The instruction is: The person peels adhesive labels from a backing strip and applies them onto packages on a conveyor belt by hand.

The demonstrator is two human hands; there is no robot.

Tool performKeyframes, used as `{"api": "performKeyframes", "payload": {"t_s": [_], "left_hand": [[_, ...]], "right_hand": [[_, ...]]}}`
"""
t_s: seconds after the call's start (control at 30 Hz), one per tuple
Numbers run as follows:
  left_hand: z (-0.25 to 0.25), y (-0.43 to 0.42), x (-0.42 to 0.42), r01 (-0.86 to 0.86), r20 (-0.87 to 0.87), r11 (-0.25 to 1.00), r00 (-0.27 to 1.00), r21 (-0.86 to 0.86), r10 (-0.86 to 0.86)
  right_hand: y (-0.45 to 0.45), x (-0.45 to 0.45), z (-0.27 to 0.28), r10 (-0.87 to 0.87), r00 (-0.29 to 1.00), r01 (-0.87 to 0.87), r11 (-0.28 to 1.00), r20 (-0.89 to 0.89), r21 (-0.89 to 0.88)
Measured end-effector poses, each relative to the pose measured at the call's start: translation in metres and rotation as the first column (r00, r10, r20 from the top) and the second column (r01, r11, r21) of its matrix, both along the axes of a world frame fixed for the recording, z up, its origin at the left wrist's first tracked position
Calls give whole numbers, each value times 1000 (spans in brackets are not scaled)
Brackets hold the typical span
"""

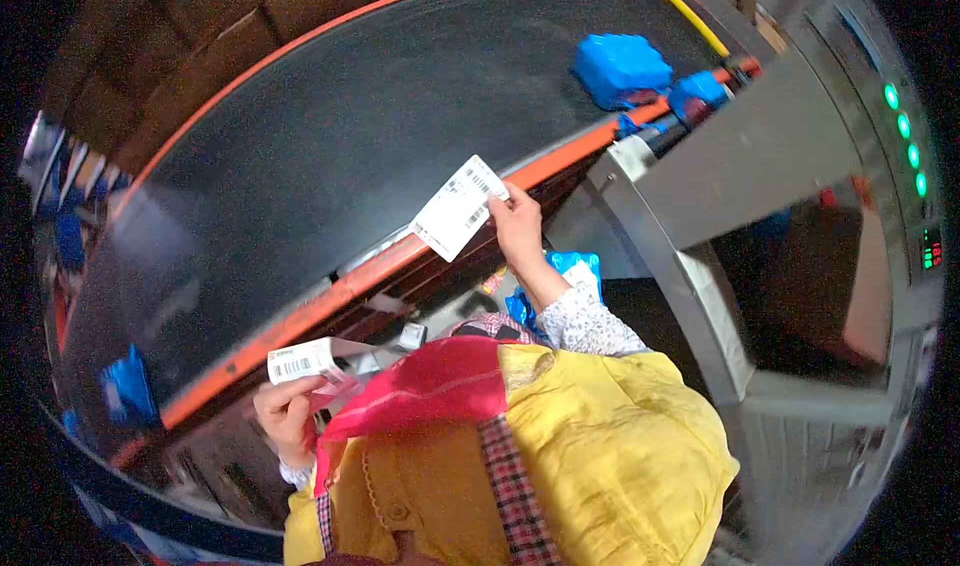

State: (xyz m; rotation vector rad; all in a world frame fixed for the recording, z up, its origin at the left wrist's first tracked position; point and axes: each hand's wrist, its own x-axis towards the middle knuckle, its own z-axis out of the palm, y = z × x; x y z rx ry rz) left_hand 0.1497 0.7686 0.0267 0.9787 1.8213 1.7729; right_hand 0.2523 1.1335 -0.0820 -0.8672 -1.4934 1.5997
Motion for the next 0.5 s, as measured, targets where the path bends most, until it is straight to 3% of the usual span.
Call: {"api": "performKeyframes", "payload": {"t_s": [0.07, 0.1, 0.2, 0.4, 0.5], "left_hand": [[-16, 11, 3, -250, -78, 968, 966, -24, 248], [-27, 13, 1, -317, 111, 948, 942, -7, 316], [-30, 24, -3, -425, 227, 905, 884, 22, 409], [-28, 50, -10, -311, 285, 948, 916, 61, 282], [-35, 53, -9, -327, 358, 944, 886, 30, 295]], "right_hand": [[11, 9, -2, -14, 1000, 15, 1000, 19, -17], [17, 12, -4, -75, 997, 74, 997, 31, 23], [56, 24, -1, -244, 963, 212, 948, 112, 239], [203, 14, 7, -497, 854, 358, 776, 155, 519], [265, -7, 29, -674, 698, 383, 639, 245, 667]]}}
